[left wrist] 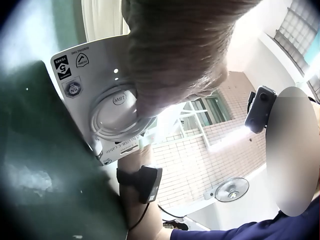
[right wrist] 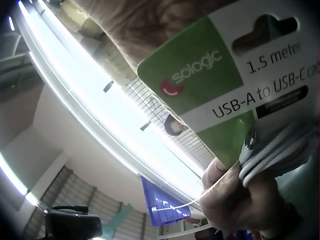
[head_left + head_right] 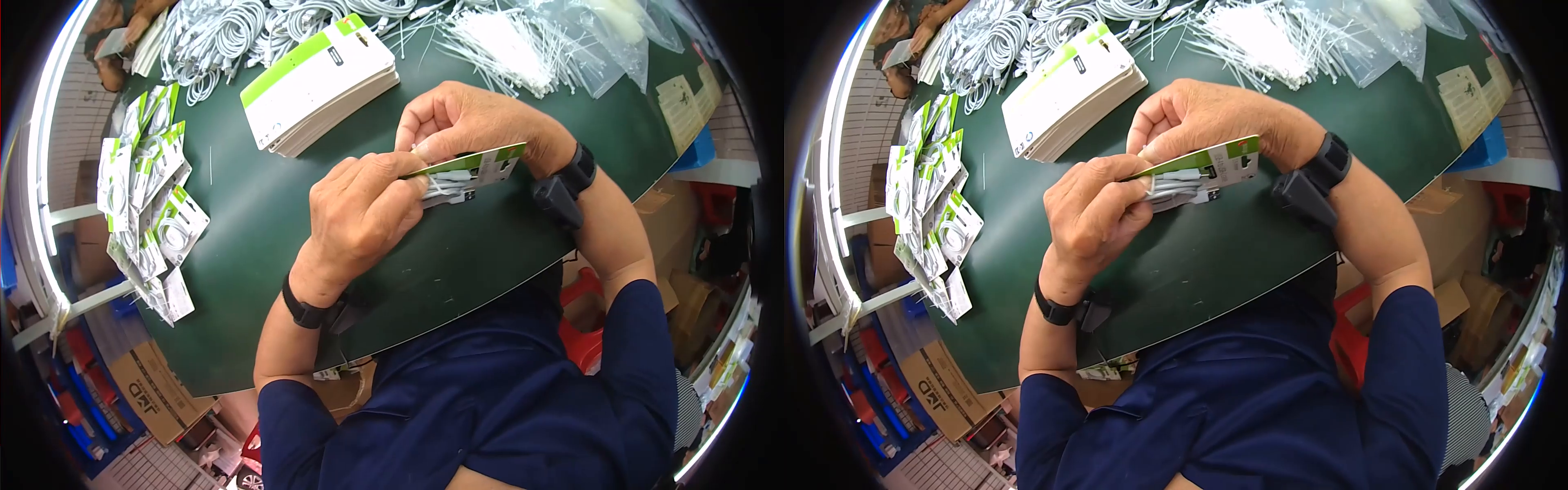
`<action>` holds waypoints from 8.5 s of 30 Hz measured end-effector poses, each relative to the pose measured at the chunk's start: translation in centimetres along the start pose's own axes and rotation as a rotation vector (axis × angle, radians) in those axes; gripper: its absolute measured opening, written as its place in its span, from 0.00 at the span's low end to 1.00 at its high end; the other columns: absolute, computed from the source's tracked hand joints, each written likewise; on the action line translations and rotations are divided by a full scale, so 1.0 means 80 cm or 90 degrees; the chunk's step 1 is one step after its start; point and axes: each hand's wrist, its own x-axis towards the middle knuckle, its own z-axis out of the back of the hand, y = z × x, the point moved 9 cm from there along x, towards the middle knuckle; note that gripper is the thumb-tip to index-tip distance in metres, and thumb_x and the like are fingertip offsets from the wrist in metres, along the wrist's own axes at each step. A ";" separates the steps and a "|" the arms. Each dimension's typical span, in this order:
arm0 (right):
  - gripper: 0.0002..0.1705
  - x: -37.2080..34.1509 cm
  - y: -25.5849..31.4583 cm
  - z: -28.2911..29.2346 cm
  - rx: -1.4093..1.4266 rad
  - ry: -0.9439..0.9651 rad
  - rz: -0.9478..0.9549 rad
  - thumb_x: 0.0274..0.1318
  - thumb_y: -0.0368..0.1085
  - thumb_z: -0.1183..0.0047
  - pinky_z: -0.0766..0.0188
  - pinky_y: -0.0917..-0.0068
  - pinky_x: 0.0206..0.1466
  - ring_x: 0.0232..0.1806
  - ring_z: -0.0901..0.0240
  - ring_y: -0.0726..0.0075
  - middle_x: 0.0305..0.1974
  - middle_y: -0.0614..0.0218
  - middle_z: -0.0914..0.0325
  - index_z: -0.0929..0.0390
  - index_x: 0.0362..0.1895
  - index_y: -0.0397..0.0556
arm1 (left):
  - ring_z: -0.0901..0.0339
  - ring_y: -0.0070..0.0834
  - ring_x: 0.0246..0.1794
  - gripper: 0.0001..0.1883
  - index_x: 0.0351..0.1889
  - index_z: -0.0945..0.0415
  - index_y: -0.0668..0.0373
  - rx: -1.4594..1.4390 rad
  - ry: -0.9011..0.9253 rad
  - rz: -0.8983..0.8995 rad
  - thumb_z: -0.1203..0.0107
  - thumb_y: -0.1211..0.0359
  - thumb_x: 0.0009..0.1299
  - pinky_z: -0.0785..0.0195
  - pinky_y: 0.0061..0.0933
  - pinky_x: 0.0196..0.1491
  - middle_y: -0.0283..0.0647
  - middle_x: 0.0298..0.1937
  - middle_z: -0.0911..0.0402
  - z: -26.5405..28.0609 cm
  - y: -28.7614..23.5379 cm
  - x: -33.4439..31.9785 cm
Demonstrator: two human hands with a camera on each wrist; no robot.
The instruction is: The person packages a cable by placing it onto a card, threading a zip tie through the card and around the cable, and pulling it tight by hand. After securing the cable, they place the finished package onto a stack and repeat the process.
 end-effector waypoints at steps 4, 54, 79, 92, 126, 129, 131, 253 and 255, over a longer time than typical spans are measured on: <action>0.09 0.000 -0.002 0.002 0.005 -0.008 -0.019 0.62 0.29 0.39 0.25 0.85 0.37 0.33 0.20 0.85 0.33 0.70 0.15 0.18 0.45 0.38 | 0.18 0.28 0.32 0.11 0.33 0.21 0.58 -0.015 -0.015 0.045 0.32 0.77 0.52 0.31 0.31 0.28 0.36 0.39 0.14 0.013 0.007 0.004; 0.09 0.004 0.100 -0.047 -0.766 -0.349 0.409 0.62 0.35 0.36 0.27 0.59 0.32 0.28 0.22 0.53 0.26 0.63 0.23 0.24 0.33 0.50 | 0.23 0.14 0.33 0.05 0.35 0.20 0.66 -0.407 0.027 0.612 0.38 0.79 0.61 0.28 0.21 0.41 0.33 0.31 0.17 -0.021 0.106 -0.058; 0.09 0.012 0.090 -0.035 -0.694 -0.373 0.359 0.64 0.31 0.35 0.28 0.69 0.26 0.22 0.22 0.61 0.25 0.62 0.20 0.25 0.35 0.45 | 0.19 0.17 0.44 0.05 0.34 0.21 0.66 -0.393 0.070 0.589 0.42 0.82 0.61 0.24 0.25 0.59 0.34 0.38 0.14 -0.025 0.105 -0.058; 0.09 0.001 0.116 -0.053 -0.663 -0.249 0.455 0.59 0.28 0.33 0.23 0.72 0.35 0.32 0.18 0.67 0.32 0.62 0.17 0.12 0.45 0.43 | 0.16 0.24 0.44 0.11 0.41 0.20 0.69 -0.496 -0.078 0.586 0.42 0.79 0.59 0.22 0.27 0.55 0.38 0.36 0.14 -0.017 0.108 -0.057; 0.13 -0.038 0.111 -0.066 -0.586 -0.320 0.404 0.45 0.18 0.31 0.27 0.77 0.31 0.31 0.23 0.72 0.35 0.66 0.16 0.12 0.36 0.47 | 0.18 0.17 0.43 0.12 0.43 0.13 0.67 -0.412 0.046 0.593 0.42 0.80 0.62 0.23 0.23 0.53 0.37 0.39 0.10 -0.010 0.108 -0.054; 0.15 -0.048 0.114 -0.079 -0.688 -0.335 0.508 0.42 0.18 0.30 0.28 0.75 0.31 0.29 0.24 0.69 0.34 0.67 0.16 0.13 0.35 0.49 | 0.18 0.17 0.43 0.13 0.43 0.13 0.67 -0.415 0.046 0.595 0.42 0.80 0.62 0.23 0.23 0.53 0.37 0.39 0.11 -0.009 0.108 -0.054; 0.18 -0.055 0.116 -0.090 -0.744 -0.323 0.590 0.39 0.18 0.29 0.29 0.75 0.30 0.28 0.26 0.67 0.35 0.68 0.16 0.15 0.35 0.51 | 0.18 0.17 0.43 0.13 0.43 0.13 0.66 -0.422 0.044 0.598 0.42 0.80 0.62 0.23 0.22 0.52 0.37 0.39 0.11 -0.009 0.107 -0.054; 0.05 0.007 0.042 0.028 -0.435 -0.298 0.494 0.35 0.29 0.41 0.32 0.67 0.25 0.23 0.22 0.58 0.19 0.66 0.19 0.15 0.18 0.54 | 0.17 0.51 0.43 0.15 0.56 0.16 0.59 -0.029 0.209 0.126 0.37 0.74 0.71 0.24 0.47 0.48 0.51 0.45 0.16 0.011 -0.028 0.035; 0.05 0.005 0.043 0.028 -0.443 -0.300 0.492 0.34 0.29 0.41 0.32 0.67 0.25 0.23 0.22 0.58 0.19 0.66 0.20 0.16 0.17 0.55 | 0.17 0.51 0.42 0.15 0.55 0.15 0.59 -0.078 0.217 0.153 0.36 0.74 0.70 0.24 0.47 0.47 0.51 0.44 0.16 0.011 -0.035 0.042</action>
